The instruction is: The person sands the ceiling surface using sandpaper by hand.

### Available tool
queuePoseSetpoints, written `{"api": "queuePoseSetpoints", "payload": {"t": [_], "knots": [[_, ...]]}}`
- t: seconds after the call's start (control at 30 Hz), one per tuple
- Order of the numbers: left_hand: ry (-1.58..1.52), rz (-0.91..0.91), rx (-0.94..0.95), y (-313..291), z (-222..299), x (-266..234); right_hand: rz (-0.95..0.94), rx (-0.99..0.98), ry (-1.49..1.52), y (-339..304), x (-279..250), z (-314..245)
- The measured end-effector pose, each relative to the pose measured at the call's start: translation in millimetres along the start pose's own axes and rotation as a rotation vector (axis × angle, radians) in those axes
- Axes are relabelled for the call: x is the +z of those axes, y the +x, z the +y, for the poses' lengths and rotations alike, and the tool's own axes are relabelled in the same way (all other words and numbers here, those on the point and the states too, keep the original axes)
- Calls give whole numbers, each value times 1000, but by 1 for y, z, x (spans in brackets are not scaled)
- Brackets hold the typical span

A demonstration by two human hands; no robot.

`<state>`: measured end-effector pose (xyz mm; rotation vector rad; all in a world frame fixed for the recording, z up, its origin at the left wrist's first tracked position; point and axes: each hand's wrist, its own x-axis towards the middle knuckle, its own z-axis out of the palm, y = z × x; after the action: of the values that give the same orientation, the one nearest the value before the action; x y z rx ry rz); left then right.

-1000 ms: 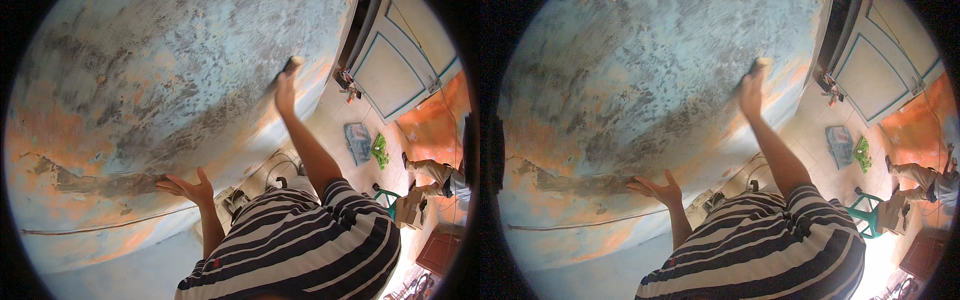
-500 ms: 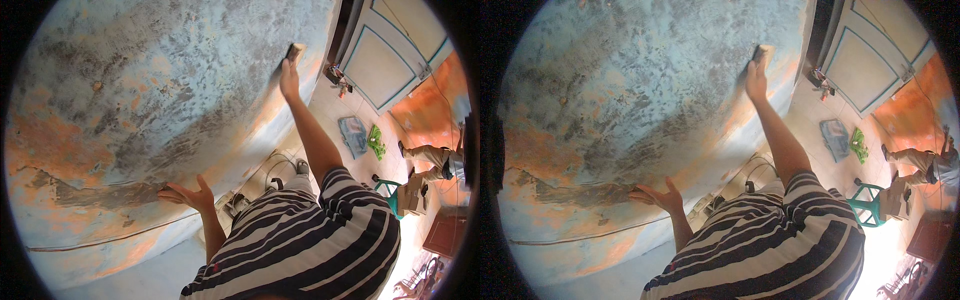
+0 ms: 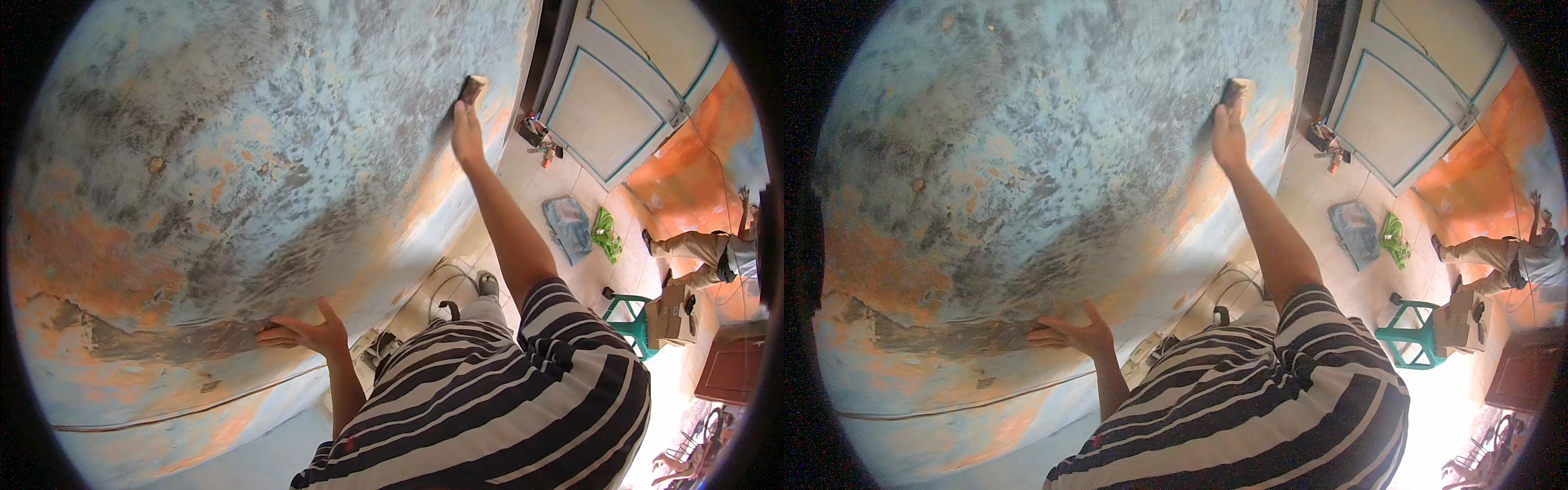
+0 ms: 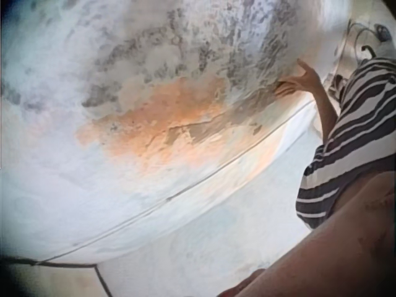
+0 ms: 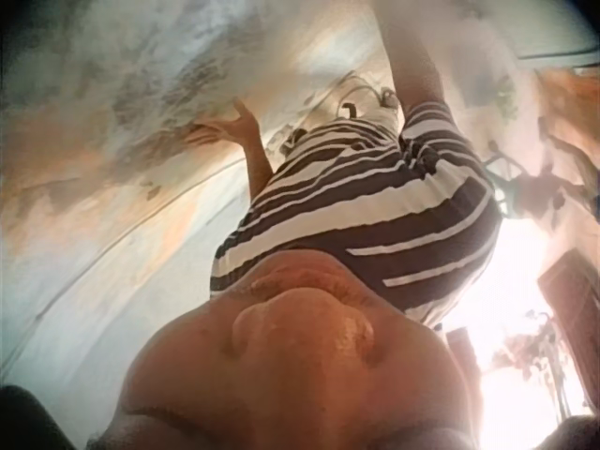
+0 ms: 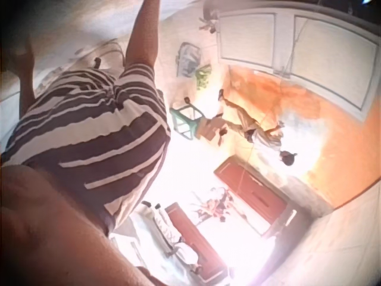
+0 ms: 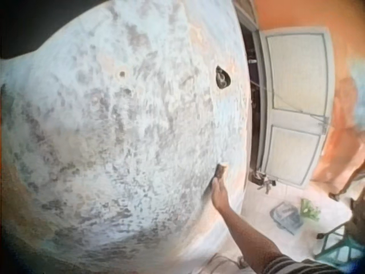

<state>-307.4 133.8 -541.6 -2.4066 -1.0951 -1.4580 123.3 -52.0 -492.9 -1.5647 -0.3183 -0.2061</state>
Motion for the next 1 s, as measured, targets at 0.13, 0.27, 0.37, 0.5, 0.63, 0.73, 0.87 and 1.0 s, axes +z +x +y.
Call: {"api": "queuePoseSetpoints", "payload": {"t": [0.13, 0.27, 0.37, 0.5, 0.63, 0.73, 0.87, 1.0], "knots": [[9, 15, -53, -2, 2, 4, 106, -169, -147, -61, 44, 7], [17, 49, -66, -4, -3, 7, -246, -277, -334, -194, 82, -4], [35, 19, -110, -4, 1, 13, -231, -303, -318, -163, 79, 12], [17, -1, -64, -5, -1, 11, 92, 129, 91, 39, -9, -7], [5, -25, -143, -6, 7, 14, 98, 94, 74, 50, -6, 11], [32, 29, -161, -3, 16, 15, -99, -179, -125, -91, 57, 3], [35, 84, -237, 7, 41, 17, -243, -352, -5, -131, 49, -12], [19, 79, -282, 7, 55, 27, 20, -193, -4, 50, -14, 21]]}}
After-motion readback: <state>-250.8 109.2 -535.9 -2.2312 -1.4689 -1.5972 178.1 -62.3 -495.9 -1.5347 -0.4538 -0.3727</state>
